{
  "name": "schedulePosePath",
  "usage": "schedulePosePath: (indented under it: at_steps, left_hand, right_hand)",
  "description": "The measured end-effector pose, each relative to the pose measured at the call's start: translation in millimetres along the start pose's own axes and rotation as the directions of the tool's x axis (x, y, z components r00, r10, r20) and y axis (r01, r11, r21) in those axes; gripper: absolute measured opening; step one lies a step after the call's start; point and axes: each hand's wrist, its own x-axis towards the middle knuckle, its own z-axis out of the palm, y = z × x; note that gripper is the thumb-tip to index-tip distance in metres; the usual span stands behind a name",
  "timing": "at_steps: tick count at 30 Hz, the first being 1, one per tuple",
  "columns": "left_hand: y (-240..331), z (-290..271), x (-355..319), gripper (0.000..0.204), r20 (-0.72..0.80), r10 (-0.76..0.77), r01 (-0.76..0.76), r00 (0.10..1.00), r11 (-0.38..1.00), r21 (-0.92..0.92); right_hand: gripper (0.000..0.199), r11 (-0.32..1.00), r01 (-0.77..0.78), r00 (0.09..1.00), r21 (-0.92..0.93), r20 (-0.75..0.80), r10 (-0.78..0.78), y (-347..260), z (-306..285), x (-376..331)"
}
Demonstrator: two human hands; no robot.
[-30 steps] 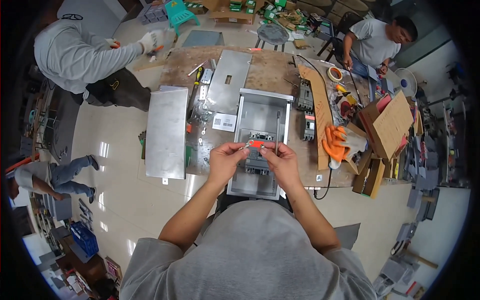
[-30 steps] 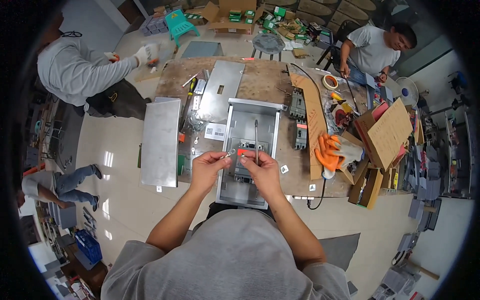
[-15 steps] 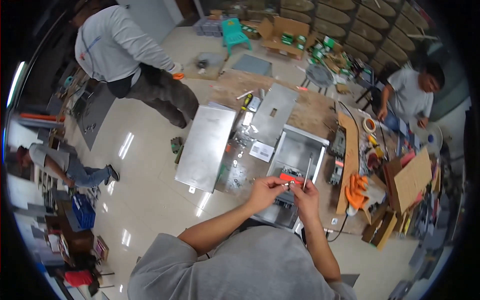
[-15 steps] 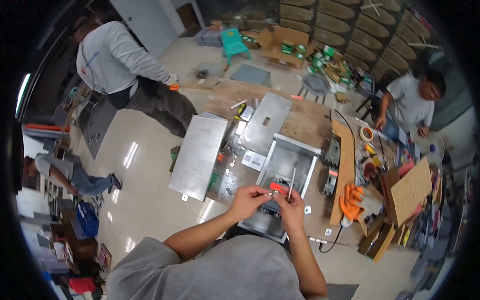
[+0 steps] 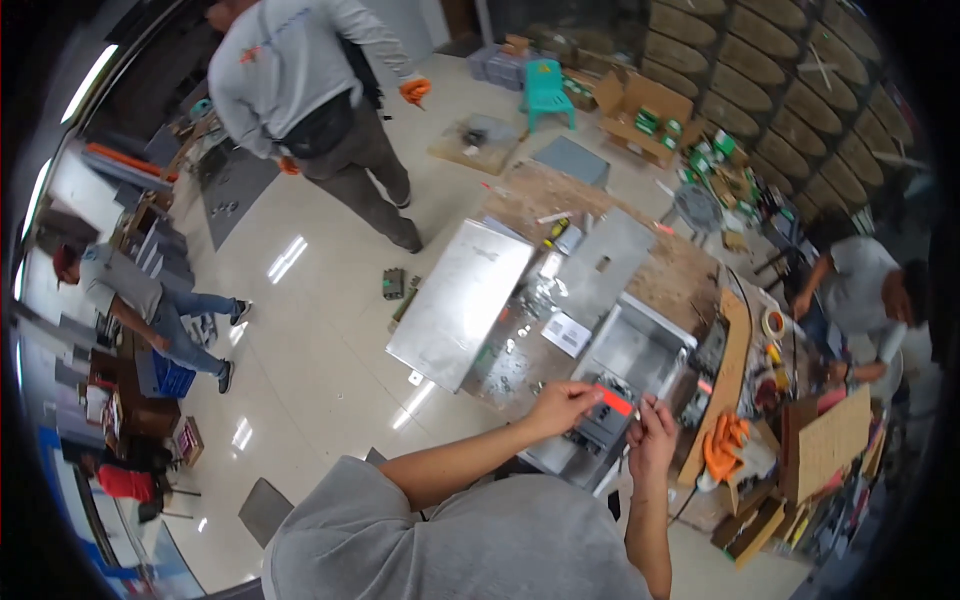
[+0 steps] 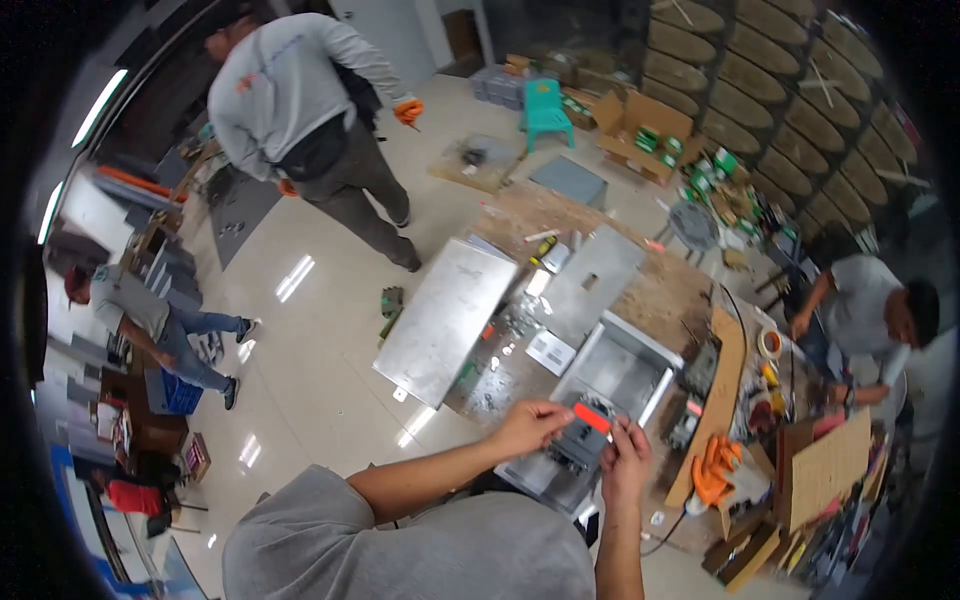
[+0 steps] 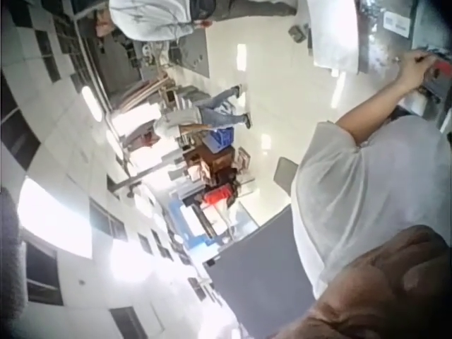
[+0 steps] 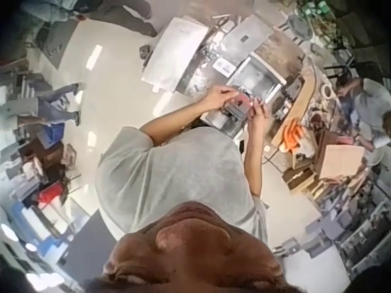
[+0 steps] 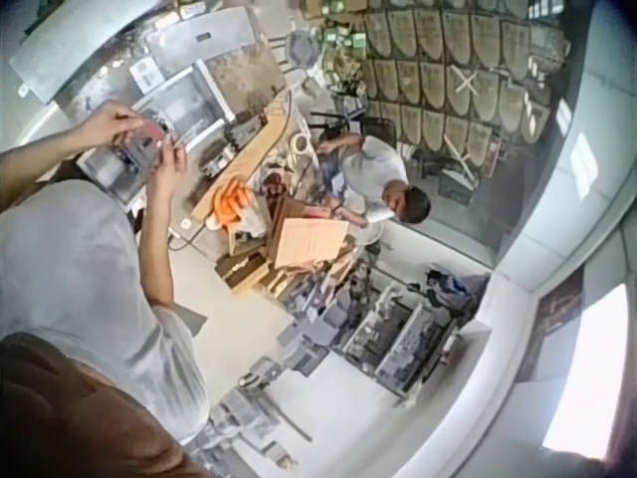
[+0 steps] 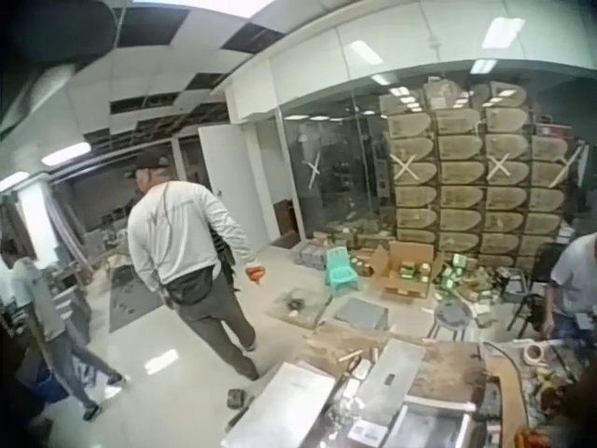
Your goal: Assembling and inspecting a metal electrical enclosure on a workbench.
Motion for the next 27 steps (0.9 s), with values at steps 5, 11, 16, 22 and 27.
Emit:
schedulePosePath:
  at_steps: [5,11,16,22,27]
  left_hand:
    - [-50.5,-1.3,16.4,0.029,-0.105,0.063,-0.044,0.992,0.984,0.173]
    - [-46.8,6.9,4.3,0.029,0.034,0.025,-0.032,0.999,0.972,0.232]
    - [-50.2,8.8,0.6,0.026,0.174,0.063,-0.063,0.983,0.998,-0.001]
    - [-30.5,10.5,-13.2,0.017,0.233,-0.056,0.087,0.971,0.988,-0.125]
    - [-43.7,16.8,-14.2,0.017,0.208,-0.059,0.101,0.976,0.974,-0.201]
  right_hand:
    - [0.012,0.991,-0.102,0.993,-0.083,-0.066,0.096,11.4,-15.5,-7.1]
    - [0.014,0.972,-0.122,0.992,-0.202,-0.069,0.110,24.7,-20.6,-9.8]
    - [0.017,0.937,-0.132,0.987,-0.323,0.044,0.154,23.8,-19.0,-3.4]
    - [0.015,0.930,-0.147,0.985,-0.338,0.037,0.169,15.0,-18.6,-16.7]
    - [0.016,0.912,-0.159,0.981,-0.379,0.047,0.190,9.9,-27.3,-26.5]
